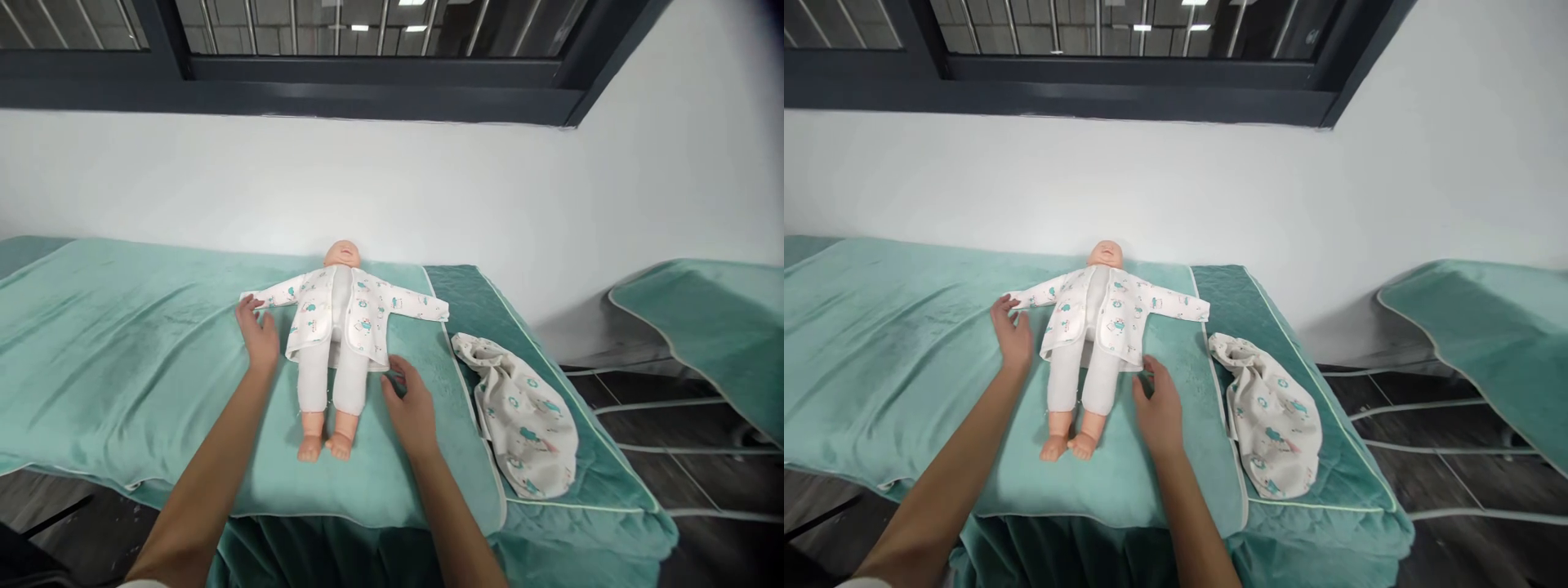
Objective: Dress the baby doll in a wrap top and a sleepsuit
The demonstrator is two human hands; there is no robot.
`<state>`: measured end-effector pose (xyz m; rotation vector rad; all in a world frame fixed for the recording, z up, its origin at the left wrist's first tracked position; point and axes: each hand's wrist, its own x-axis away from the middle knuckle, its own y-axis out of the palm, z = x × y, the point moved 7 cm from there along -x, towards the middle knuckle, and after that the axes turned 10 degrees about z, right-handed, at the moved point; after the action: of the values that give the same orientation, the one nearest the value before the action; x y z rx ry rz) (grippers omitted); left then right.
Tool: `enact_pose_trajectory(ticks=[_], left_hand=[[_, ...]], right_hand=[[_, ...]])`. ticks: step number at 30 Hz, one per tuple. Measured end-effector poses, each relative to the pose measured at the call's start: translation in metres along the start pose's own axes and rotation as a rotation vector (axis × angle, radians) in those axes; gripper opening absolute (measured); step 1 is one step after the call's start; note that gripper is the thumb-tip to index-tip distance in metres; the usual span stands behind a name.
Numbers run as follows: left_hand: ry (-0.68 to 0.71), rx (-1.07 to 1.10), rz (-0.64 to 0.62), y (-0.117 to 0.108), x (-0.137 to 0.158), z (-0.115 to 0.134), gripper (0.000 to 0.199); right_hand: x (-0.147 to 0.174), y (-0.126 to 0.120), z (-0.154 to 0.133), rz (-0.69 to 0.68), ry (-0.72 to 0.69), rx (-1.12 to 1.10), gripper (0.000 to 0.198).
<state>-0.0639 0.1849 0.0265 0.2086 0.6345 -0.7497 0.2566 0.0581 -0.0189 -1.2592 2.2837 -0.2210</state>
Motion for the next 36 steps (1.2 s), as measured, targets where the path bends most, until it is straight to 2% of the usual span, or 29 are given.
enact_pose_trajectory(ticks=[4, 7, 10, 12, 17, 21, 23, 25, 27, 28, 29, 32, 34, 36], left_hand=[[0.009, -0.002, -0.274, -0.012, 0.038, 0.015, 0.029], [0.035, 0.008, -0.431, -0.021, 0.058, 0.025, 0.031], [0.094, -0.026, -0.556, -0.021, 0.07, 0.033, 0.036], [0.127, -0.102, -0.592, -0.018, 0.072, 0.034, 0.035], [0.224, -0.278, -0.601, -0.014, 0.073, 0.031, 0.02], [0.295, -0.267, -0.552, -0.02, 0.075, 0.036, 0.019], [0.289, -0.249, -0.541, -0.023, 0.076, 0.037, 0.018], [0.256, -0.238, -0.541, -0.024, 0.076, 0.035, 0.016], [0.21, -0.214, -0.523, -0.026, 0.075, 0.033, 0.012], [0.193, -0.195, -0.499, -0.027, 0.073, 0.032, 0.011], [0.181, -0.173, -0.469, -0.028, 0.072, 0.031, 0.012], [0.154, -0.136, -0.391, -0.031, 0.067, 0.029, 0.019], [0.115, -0.139, -0.374, -0.032, 0.066, 0.025, 0.025], [0.07, -0.143, -0.37, -0.032, 0.065, 0.022, 0.027]], right_hand=[[-0.015, 0.003, 0.003, 0.009, 0.053, 0.031, 0.049], [-0.027, 0.002, 0.004, 0.026, 0.072, 0.088, 0.046], [-0.033, -0.001, 0.008, 0.065, 0.097, 0.09, 0.042], [-0.034, -0.003, 0.009, 0.078, 0.104, 0.072, 0.039], [-0.029, -0.006, 0.007, 0.074, 0.1, 0.027, 0.031], [-0.027, -0.006, 0.004, 0.042, 0.072, -0.12, 0.03], [-0.033, -0.014, 0.005, 0.075, 0.01, -0.111, 0.027], [-0.043, -0.031, 0.006, 0.153, -0.131, 0.025, 0.026], [-0.055, -0.052, 0.008, 0.246, -0.308, 0.262, 0.03], [-0.061, -0.062, 0.013, 0.293, -0.35, 0.389, 0.034], [-0.067, -0.072, 0.02, 0.315, -0.344, 0.51, 0.037], [-0.081, -0.092, 0.049, 0.31, -0.176, 0.806, 0.043], [-0.082, -0.093, 0.06, 0.24, -0.109, 0.908, 0.038], [-0.081, -0.089, 0.062, 0.193, -0.106, 0.894, 0.034]])
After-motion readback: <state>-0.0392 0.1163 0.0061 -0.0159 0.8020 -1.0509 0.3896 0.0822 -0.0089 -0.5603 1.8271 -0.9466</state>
